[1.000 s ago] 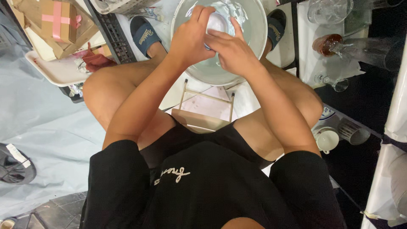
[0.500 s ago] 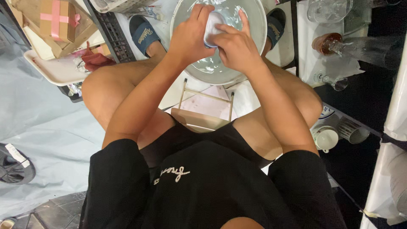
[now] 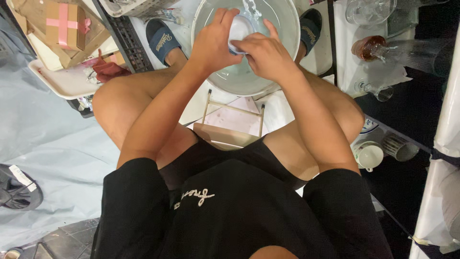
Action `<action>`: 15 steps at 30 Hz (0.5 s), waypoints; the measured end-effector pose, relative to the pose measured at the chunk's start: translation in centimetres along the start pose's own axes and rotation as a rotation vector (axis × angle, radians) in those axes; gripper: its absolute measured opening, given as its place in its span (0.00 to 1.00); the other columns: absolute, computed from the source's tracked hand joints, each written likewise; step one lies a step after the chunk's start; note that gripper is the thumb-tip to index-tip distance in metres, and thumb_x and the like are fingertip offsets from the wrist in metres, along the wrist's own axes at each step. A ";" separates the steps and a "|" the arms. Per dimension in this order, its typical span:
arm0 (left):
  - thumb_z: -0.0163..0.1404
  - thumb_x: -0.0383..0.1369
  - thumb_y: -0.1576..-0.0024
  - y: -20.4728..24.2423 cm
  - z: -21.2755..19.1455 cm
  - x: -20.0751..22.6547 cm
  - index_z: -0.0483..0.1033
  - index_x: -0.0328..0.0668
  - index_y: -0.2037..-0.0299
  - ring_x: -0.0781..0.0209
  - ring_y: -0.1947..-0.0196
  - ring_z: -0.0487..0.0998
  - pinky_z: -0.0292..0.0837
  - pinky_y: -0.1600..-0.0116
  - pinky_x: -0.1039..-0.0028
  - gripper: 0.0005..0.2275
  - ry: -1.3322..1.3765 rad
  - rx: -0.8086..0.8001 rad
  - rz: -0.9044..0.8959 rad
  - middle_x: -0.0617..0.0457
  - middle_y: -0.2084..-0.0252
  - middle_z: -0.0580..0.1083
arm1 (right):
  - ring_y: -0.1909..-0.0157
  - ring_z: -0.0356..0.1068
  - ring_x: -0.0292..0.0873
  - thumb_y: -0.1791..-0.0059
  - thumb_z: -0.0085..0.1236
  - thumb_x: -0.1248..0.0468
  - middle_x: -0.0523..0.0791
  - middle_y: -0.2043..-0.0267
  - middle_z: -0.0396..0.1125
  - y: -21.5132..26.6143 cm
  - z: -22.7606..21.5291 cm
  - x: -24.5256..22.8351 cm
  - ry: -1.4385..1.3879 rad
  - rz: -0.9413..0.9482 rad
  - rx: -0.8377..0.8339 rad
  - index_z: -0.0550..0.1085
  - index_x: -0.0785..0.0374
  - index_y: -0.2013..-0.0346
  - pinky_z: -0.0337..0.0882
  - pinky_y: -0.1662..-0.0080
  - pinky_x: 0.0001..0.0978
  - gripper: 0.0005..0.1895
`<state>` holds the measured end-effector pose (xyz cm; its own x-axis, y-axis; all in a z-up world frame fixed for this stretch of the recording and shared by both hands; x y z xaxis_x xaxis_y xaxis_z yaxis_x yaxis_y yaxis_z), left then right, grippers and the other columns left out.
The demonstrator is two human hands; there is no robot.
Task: The person sits on the floor and washes a small bowl in a bucket of water. They also handle and fold newspaper sheets before returning to scrub the bowl with their hands.
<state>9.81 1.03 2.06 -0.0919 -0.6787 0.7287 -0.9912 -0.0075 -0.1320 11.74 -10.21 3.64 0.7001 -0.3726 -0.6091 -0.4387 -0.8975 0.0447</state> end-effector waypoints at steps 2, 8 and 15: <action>0.70 0.33 0.59 -0.1 0.1 -0.4 0.60 0.39 0.35 0.35 0.51 0.77 0.76 0.51 0.56 0.41 0.025 0.013 0.017 0.40 0.42 0.68 | 0.44 0.70 0.51 0.58 0.60 0.76 0.48 0.51 0.73 0.0 -0.7 0.0 -0.025 -0.008 0.009 0.76 0.58 0.42 0.49 0.31 0.62 0.29; 0.69 0.33 0.62 -0.2 2.8 -3.0 0.58 0.37 0.40 0.33 0.53 0.74 0.74 0.52 0.53 0.40 -0.051 -0.065 -0.089 0.39 0.48 0.69 | 0.38 0.66 0.61 0.50 0.59 0.72 0.53 0.40 0.69 0.7 -2.9 2.2 -0.088 0.095 0.039 0.70 0.61 0.35 0.67 0.40 0.48 0.27; 0.70 0.44 0.69 0.4 7.2 -5.4 0.65 0.39 0.49 0.43 0.54 0.75 0.73 0.55 0.55 0.38 -0.410 -0.268 -0.182 0.44 0.54 0.70 | 0.38 0.65 0.59 0.48 0.54 0.68 0.53 0.37 0.67 1.7 -1.7 4.8 -0.111 0.267 -0.081 0.70 0.60 0.36 0.67 0.42 0.49 0.24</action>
<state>10.60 -0.55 -6.77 0.0761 -0.9162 0.3934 -0.9821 -0.0008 0.1882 15.38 -13.94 2.15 0.4980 -0.5738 -0.6502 -0.5494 -0.7889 0.2754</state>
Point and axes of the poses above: each hand's wrist, its own y-axis away from the middle knuckle, its own z-axis out of the palm, x = y × z, the point moved 10 cm from there along -y, towards the middle knuckle
